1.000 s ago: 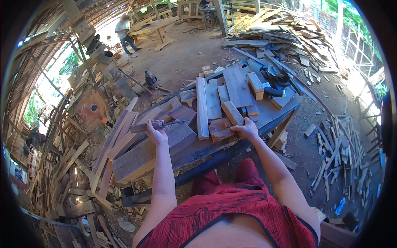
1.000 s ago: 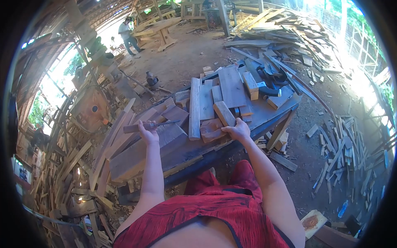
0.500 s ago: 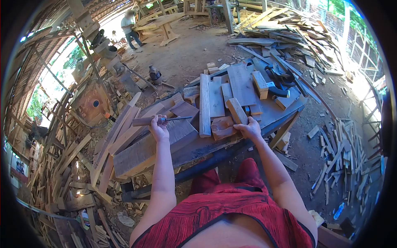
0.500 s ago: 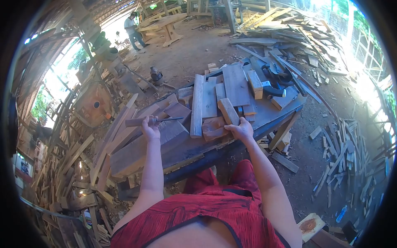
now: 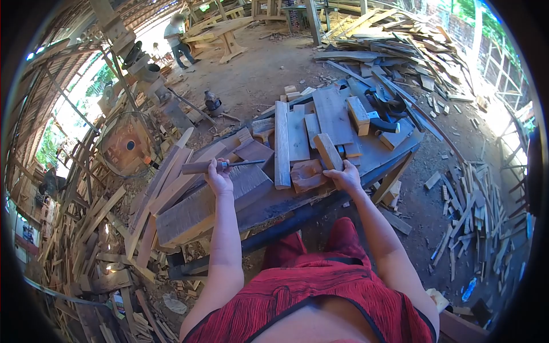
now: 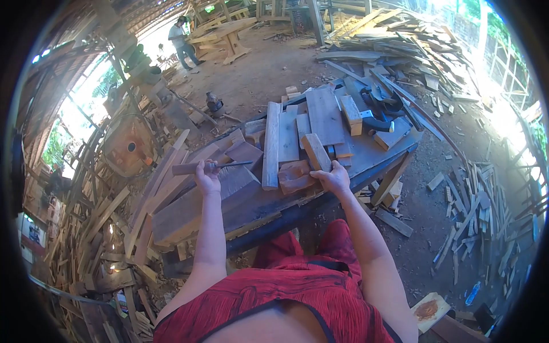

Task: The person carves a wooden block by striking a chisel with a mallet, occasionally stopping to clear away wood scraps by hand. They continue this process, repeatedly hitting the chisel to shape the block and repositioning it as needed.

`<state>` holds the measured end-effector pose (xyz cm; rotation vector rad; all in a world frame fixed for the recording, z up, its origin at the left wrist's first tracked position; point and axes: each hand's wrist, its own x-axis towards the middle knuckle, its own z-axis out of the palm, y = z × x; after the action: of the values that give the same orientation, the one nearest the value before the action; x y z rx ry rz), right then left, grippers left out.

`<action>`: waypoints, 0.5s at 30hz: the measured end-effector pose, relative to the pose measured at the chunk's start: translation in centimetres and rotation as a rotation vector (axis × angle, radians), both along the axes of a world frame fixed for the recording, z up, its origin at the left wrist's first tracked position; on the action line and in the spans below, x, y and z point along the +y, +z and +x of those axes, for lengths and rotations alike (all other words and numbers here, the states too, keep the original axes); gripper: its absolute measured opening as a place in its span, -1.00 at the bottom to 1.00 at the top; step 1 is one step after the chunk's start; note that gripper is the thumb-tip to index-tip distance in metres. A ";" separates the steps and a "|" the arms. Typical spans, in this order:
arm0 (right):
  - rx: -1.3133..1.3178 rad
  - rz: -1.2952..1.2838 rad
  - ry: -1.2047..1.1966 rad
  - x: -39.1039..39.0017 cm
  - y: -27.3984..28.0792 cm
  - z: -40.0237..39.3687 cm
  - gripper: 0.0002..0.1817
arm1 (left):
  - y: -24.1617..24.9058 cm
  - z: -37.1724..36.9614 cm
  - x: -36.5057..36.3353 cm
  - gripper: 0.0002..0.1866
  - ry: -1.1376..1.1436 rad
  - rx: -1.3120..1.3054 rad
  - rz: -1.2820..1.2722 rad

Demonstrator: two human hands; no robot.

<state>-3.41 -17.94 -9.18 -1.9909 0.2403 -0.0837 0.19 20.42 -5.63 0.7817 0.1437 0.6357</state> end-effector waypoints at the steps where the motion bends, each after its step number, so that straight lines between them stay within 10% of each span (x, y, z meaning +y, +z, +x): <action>1: 0.000 -0.013 -0.008 0.0 -0.2 0.1 -0.29 | 0.1 0.0 0.0 -0.79 -0.005 0.003 0.006; 15: -0.018 0.017 -0.014 -0.1 -1.1 0.4 -0.27 | 1.3 -0.7 -1.1 -0.70 0.055 0.025 0.093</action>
<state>-2.98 -18.09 -10.33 -1.9706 0.2428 -0.1082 -0.46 19.33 -4.30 0.8777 0.1598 0.6882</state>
